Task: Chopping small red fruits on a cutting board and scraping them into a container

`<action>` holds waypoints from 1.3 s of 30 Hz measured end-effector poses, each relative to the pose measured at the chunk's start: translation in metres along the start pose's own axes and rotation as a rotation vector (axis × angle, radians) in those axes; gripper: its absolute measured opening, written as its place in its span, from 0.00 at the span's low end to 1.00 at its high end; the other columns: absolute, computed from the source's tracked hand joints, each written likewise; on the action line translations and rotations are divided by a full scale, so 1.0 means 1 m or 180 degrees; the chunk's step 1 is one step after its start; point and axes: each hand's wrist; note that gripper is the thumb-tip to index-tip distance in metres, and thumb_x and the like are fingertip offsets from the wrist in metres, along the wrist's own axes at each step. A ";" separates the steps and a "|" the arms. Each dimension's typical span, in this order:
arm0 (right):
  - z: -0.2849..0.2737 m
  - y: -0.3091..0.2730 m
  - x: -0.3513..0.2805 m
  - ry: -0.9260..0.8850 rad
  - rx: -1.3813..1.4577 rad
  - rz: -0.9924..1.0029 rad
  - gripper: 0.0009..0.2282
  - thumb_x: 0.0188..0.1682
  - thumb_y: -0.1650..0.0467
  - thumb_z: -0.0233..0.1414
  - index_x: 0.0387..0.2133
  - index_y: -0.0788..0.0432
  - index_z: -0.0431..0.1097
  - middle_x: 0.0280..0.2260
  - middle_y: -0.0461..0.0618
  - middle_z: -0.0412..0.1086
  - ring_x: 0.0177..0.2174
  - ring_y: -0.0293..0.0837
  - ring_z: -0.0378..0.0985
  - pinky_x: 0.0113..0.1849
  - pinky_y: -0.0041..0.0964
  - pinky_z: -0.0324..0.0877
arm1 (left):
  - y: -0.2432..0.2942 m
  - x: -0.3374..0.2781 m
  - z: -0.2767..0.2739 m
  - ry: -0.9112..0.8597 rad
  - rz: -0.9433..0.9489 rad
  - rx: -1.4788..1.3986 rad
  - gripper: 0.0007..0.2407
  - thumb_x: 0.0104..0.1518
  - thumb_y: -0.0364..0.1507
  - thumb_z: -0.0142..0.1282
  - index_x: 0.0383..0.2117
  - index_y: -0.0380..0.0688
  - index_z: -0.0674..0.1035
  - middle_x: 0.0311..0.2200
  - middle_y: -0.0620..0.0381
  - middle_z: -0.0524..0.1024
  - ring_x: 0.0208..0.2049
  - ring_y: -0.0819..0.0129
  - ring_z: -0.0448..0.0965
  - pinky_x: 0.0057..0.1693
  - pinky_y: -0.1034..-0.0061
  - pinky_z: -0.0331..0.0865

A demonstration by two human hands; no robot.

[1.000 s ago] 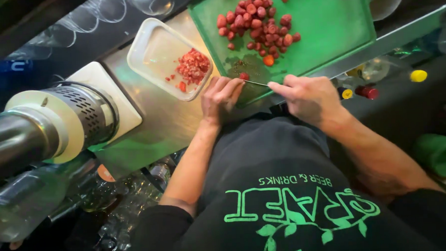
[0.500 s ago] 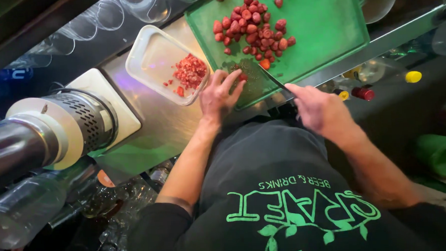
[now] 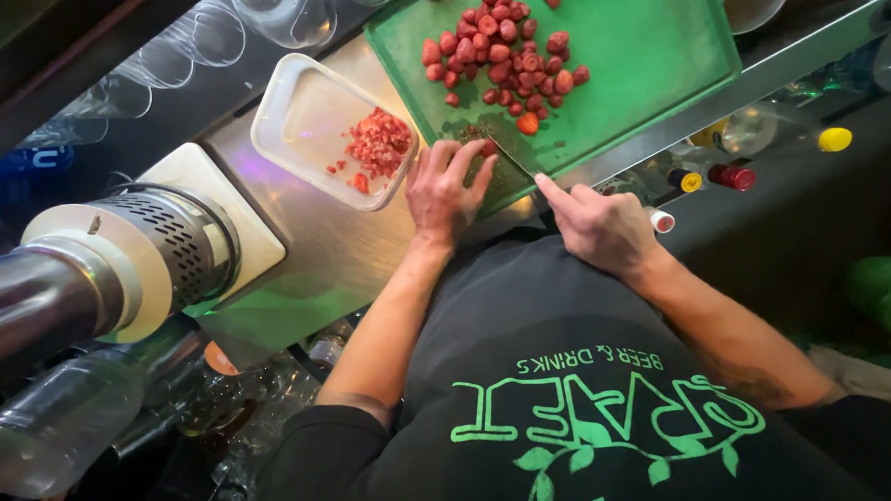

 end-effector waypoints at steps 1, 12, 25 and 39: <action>-0.001 0.000 0.000 -0.0007 -0.0001 0.0003 0.16 0.43 0.66 0.45 0.46 0.39 0.67 0.14 0.43 0.55 0.12 0.50 0.66 0.19 0.41 0.68 | 0.000 0.000 -0.001 -0.0005 -0.0003 -0.0005 0.08 0.46 0.42 0.58 0.30 0.61 0.77 0.25 0.68 0.67 0.25 0.71 0.70 0.36 0.78 0.67; 0.011 -0.001 0.014 0.0022 -0.0012 -0.0232 0.19 0.41 0.70 0.44 0.48 0.45 0.67 0.14 0.40 0.53 0.12 0.47 0.67 0.16 0.41 0.67 | 0.001 0.005 -0.002 0.0058 0.0020 0.0087 0.06 0.45 0.41 0.59 0.28 0.64 0.77 0.23 0.70 0.67 0.24 0.74 0.69 0.38 0.80 0.66; 0.015 -0.004 0.015 0.0063 -0.0046 -0.0408 0.20 0.39 0.70 0.46 0.48 0.47 0.66 0.15 0.40 0.53 0.12 0.42 0.66 0.17 0.34 0.67 | -0.003 0.001 0.000 0.0025 -0.0048 -0.0079 0.07 0.45 0.39 0.60 0.28 0.61 0.77 0.23 0.69 0.68 0.25 0.72 0.70 0.38 0.78 0.66; 0.019 -0.004 0.007 0.0268 -0.0098 -0.0523 0.20 0.39 0.70 0.45 0.49 0.48 0.66 0.14 0.41 0.51 0.11 0.44 0.63 0.16 0.34 0.66 | -0.005 -0.002 0.000 0.0048 -0.0046 -0.0323 0.06 0.46 0.37 0.59 0.28 0.57 0.78 0.23 0.65 0.68 0.25 0.68 0.70 0.37 0.76 0.67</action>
Point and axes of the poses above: each hand's wrist, its own x-axis towards the middle knuckle, its own z-axis out of the palm, y = z × x
